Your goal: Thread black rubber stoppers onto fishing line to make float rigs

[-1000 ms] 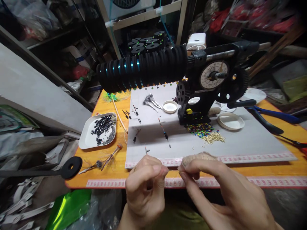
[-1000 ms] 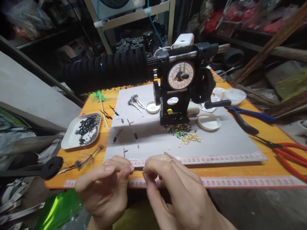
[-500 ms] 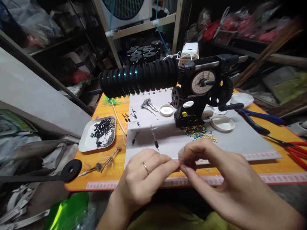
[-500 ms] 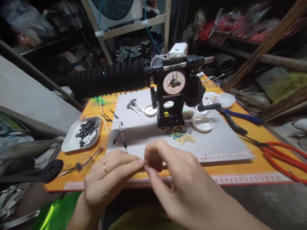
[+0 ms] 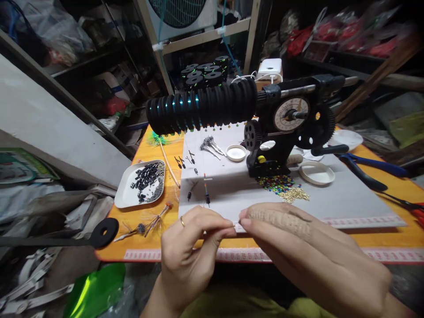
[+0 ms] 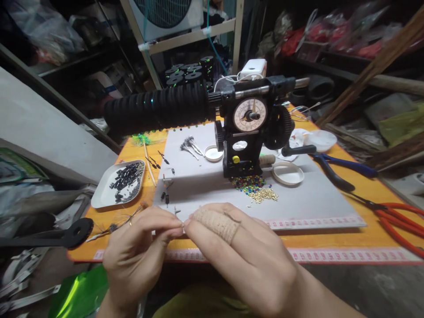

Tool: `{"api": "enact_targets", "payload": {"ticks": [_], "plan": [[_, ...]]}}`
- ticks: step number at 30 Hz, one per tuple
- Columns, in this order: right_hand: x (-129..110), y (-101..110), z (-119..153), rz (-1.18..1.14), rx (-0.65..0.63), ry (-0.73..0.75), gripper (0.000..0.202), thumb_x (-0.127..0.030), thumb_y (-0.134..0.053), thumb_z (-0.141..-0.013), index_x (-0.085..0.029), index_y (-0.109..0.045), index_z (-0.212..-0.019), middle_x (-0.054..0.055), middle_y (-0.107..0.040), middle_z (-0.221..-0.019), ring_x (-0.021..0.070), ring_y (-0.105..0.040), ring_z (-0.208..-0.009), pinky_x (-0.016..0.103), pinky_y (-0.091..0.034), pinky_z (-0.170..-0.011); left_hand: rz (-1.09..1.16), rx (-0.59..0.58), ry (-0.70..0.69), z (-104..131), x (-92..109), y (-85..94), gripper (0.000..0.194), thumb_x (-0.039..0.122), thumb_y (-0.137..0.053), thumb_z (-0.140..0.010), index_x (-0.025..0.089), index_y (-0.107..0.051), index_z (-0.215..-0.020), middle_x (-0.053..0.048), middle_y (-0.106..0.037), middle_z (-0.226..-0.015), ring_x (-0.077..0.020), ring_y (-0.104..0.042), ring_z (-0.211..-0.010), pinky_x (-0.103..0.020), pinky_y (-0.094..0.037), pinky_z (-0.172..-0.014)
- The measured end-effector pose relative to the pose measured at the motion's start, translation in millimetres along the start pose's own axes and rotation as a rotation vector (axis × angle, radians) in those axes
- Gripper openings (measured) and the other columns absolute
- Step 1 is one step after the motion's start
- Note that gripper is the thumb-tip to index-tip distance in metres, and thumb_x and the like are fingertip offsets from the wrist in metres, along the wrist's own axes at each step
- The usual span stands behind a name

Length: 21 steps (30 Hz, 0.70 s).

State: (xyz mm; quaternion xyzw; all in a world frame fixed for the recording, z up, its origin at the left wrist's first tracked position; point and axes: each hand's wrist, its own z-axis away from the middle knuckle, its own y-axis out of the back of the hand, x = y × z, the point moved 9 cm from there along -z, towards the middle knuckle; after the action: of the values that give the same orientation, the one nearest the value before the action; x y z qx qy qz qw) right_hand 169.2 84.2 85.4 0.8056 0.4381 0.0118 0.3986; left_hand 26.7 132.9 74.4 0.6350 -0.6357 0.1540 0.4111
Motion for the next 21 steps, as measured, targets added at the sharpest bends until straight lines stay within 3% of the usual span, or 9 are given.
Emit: {"api": "enact_targets", "payload": {"ticks": [4,9,13,17,19,21], "plan": [[12,-8,7,0.048,-0.105,0.008,0.036,-0.002,-0.061,-0.085,-0.018,-0.064,-0.118,0.006,-0.074,-0.106,0.0205,-0.072,-0.097,0.028,-0.060,-0.089,-0.034,-0.017,0.006,-1,-3,-1.5,0.020,-0.001,-0.064,-0.085,0.017,-0.068,-0.092,-0.001,-0.068,-0.077,-0.0116,-0.065,-0.071,-0.023,-0.053,-0.065],[28,-10,9,-0.036,-0.095,-0.165,0.029,-0.003,-0.063,-0.085,-0.022,-0.062,-0.108,0.002,-0.073,-0.094,0.0170,-0.072,-0.084,0.026,-0.061,-0.079,-0.158,-0.014,-0.026,-4,-3,-1.8,0.016,0.002,-0.067,-0.085,0.017,-0.067,-0.090,-0.002,-0.069,-0.079,-0.0125,-0.065,-0.073,-0.024,-0.051,-0.066],[20,-9,9,0.011,-0.062,-0.121,0.036,0.002,-0.060,-0.085,-0.022,-0.059,-0.113,0.004,-0.073,-0.100,0.0194,-0.071,-0.096,0.033,-0.060,-0.091,-0.249,0.002,-0.057,-8,3,-1.4,0.014,0.002,-0.066,-0.085,0.016,-0.065,-0.087,-0.002,-0.067,-0.078,-0.0115,-0.062,-0.072,-0.024,-0.050,-0.066],[9,-24,8,0.006,-0.195,-0.032,0.036,0.004,-0.050,-0.089,-0.020,-0.060,-0.114,0.006,-0.073,-0.103,0.0244,-0.064,-0.120,0.042,-0.055,-0.104,-0.321,-0.041,-0.093,-12,16,-9.8,0.014,-0.001,-0.063,-0.085,0.013,-0.066,-0.087,-0.004,-0.068,-0.076,-0.0123,-0.061,-0.071,-0.025,-0.050,-0.067],[8,-26,7,-0.025,-0.220,-0.034,0.031,0.002,-0.051,-0.089,-0.020,-0.061,-0.108,0.007,-0.073,-0.108,0.0253,-0.061,-0.125,0.042,-0.053,-0.106,-0.323,-0.048,-0.084,-14,19,-11.7,0.014,-0.002,-0.062,-0.085,0.012,-0.066,-0.087,-0.005,-0.068,-0.076,-0.0129,-0.061,-0.071,-0.024,-0.051,-0.066],[10,-21,5,-0.076,-0.159,-0.060,0.029,0.000,-0.055,-0.088,-0.021,-0.059,-0.108,0.007,-0.072,-0.113,0.0233,-0.064,-0.120,0.036,-0.055,-0.103,-0.295,-0.041,-0.052,-14,19,-10.1,0.014,-0.001,-0.062,-0.085,0.012,-0.066,-0.087,-0.005,-0.068,-0.076,-0.0125,-0.061,-0.071,-0.024,-0.050,-0.065]]}}
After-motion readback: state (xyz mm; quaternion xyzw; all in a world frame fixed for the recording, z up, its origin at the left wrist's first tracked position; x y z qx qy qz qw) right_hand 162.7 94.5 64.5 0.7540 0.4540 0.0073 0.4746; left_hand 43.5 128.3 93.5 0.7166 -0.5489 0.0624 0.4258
